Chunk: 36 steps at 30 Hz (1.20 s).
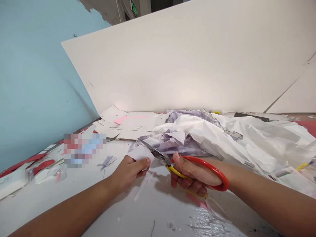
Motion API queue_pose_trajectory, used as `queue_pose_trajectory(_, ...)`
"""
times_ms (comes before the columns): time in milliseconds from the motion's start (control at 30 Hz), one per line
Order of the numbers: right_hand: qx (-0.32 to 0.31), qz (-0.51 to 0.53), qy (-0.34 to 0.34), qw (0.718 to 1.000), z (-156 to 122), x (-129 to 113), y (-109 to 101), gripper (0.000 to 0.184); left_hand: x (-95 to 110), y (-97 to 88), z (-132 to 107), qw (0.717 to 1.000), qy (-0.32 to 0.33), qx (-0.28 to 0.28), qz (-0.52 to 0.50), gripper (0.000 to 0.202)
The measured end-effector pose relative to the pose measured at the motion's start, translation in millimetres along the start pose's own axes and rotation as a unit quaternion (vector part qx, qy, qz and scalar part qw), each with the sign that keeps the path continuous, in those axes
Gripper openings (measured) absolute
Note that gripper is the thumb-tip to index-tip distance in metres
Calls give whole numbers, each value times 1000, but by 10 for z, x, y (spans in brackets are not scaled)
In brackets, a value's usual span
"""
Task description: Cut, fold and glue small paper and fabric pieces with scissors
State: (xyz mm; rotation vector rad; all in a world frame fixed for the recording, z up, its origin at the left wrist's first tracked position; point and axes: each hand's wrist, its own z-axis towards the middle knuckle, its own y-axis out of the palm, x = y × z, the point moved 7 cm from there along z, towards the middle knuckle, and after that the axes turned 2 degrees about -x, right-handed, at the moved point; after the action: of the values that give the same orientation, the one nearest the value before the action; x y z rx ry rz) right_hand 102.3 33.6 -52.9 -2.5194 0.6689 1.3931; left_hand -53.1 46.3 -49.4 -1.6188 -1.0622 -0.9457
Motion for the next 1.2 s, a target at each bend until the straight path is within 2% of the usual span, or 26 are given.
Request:
queue_pose_trajectory(367,32,-45,-1,998,-12,28,-58,70,24,-5,-29,1000,13,6,4,36)
queue_pose_trajectory(600,78,-142,-23,987,-44,-38,-107,68,-33,9,1,1000,8,0,3,36)
queue_pose_trajectory(767,59,-191,-15,980,-75,-64,-106,70,-61,6,-5,1000,18,-4,-13,35)
queue_pose_trajectory(1200,46,-207,-1,977,-93,-119,-60,69,-39,4,-4,1000,15,-6,-10,37)
